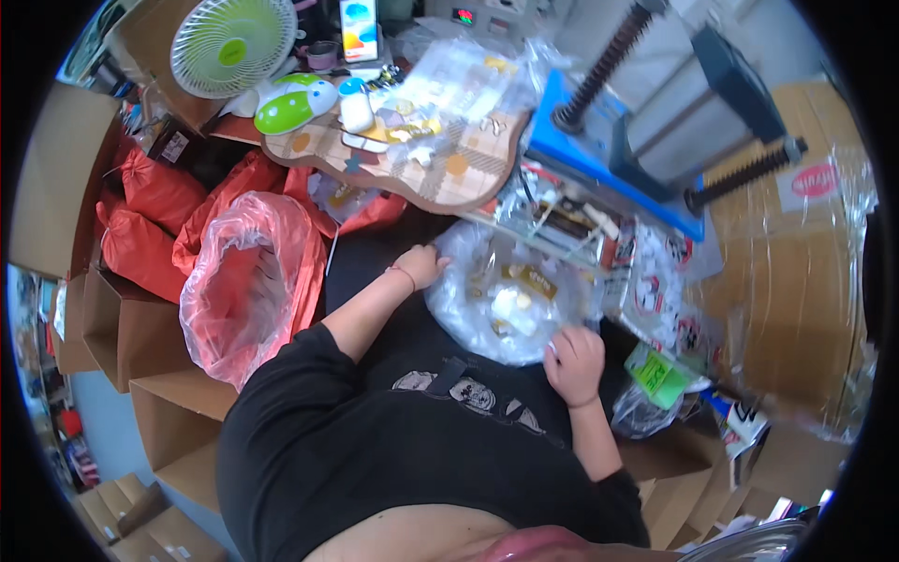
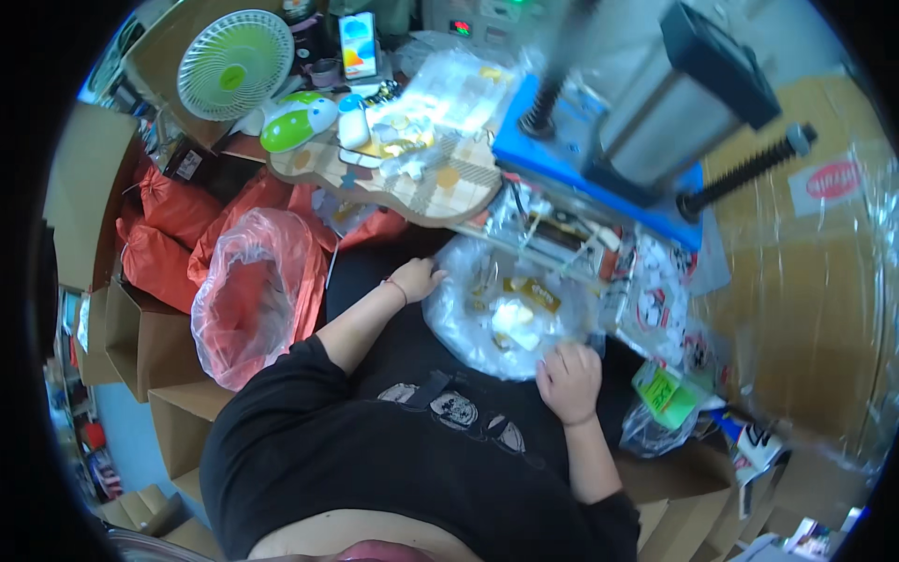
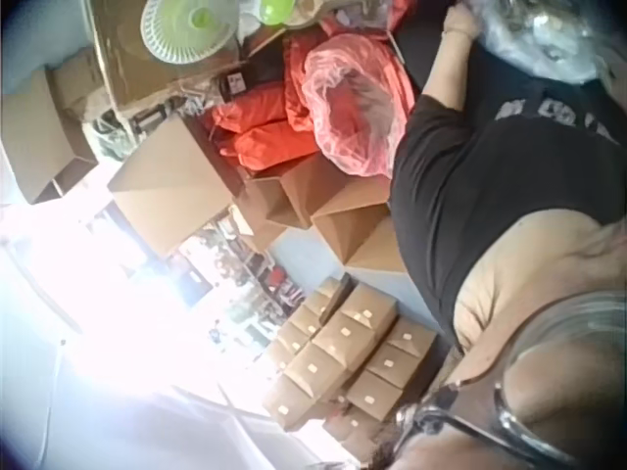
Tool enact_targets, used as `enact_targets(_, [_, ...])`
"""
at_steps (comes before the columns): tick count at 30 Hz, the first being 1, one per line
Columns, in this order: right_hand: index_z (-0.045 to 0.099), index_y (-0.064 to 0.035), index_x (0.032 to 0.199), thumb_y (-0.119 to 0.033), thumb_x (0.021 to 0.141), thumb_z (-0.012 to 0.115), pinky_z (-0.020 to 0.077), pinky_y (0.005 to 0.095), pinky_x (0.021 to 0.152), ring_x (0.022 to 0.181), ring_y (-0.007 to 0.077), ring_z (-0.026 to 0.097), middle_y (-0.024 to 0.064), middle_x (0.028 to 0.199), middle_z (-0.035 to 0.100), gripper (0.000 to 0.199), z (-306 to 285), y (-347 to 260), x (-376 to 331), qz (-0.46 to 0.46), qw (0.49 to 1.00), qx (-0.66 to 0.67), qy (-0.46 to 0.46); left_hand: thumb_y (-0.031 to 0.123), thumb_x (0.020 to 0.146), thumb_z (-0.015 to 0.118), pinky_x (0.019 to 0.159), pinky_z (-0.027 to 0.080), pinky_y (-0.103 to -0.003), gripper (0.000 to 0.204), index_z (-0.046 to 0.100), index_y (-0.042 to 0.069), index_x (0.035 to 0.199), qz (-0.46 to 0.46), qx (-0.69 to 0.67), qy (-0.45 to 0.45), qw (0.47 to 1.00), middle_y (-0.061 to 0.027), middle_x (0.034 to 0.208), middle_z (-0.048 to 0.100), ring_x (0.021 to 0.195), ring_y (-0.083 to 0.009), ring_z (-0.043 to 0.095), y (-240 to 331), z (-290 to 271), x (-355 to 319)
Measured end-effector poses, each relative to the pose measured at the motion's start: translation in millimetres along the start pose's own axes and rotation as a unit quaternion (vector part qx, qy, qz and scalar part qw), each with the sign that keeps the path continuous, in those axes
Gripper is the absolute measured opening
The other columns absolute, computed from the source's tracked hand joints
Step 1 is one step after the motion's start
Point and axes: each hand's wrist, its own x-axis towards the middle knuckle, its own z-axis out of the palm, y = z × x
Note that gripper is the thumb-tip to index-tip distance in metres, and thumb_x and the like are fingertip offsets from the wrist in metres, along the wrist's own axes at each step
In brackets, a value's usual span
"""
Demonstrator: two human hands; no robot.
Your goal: Sealing small items into plastic bags using a heat sealer machine.
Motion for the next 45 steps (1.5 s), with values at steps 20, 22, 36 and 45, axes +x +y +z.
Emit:
enact_targets(20, [0.068, -0.0107, 0.087, -0.022, 0.084, 0.063, 0.0445, 0.0528, 0.090, 0.095, 0.0307, 0.062, 0.0114, 0.095, 0.064, 0.012, 90.7, 45.2, -11.0, 0.169, 0.982, 0.086, 0.004, 0.030, 0.102, 0.050, 0.048, 0.044, -0.026, 0.024, 0.056, 0.010, 0.090, -0.147, -0.496, -0.151, 0.842, 0.0027, 0.066, 0.049, 0.052, -0.0101, 0.049, 23.3, 0.4, -32.3])
enact_targets(22, [0.067, -0.0072, 0.089, -0.015, 0.085, 0.061, 0.0493, 0.0442, 0.084, 0.087, 0.0376, 0.062, 0.0171, 0.087, 0.065, 0.011, 83.0, 80.7, -42.6, 0.293, 0.944, 0.069, 0.133, 0.029, 0.102, 0.051, 0.052, 0.045, -0.026, 0.024, 0.056, 0.009, 0.089, -0.097, -0.488, -0.169, 0.851, 0.0031, 0.069, 0.049, 0.056, -0.0102, 0.051, 32.0, 2.7, -26.5])
enact_targets(36, [0.055, -0.0093, 0.133, -0.051, 0.088, 0.058, 0.0436, 0.0510, 0.101, 0.115, 0.0376, 0.057, 0.0161, 0.128, 0.060, 0.061, 204.4, 192.1, -57.8, 0.660, 0.320, 0.676, -0.076, 0.028, 0.093, 0.062, 0.114, 0.023, -0.051, 0.020, 0.063, 0.011, 0.083, 0.477, -0.237, -0.247, 0.810, -0.0193, 0.145, 0.040, 0.140, -0.0421, 0.030, 126.9, -4.6, -48.4])
enact_targets(45, [0.057, -0.0134, 0.128, -0.034, 0.099, 0.047, 0.0500, 0.0530, 0.090, 0.105, 0.0329, 0.062, 0.0128, 0.125, 0.061, 0.037, 206.7, 187.5, -60.7, 0.611, 0.693, 0.382, 0.015, 0.038, 0.103, 0.046, 0.115, 0.021, -0.049, 0.035, 0.055, 0.009, 0.084, 0.257, -0.597, -0.298, 0.699, -0.0098, 0.100, 0.066, 0.110, -0.0274, 0.059, 89.8, -45.4, -55.7])
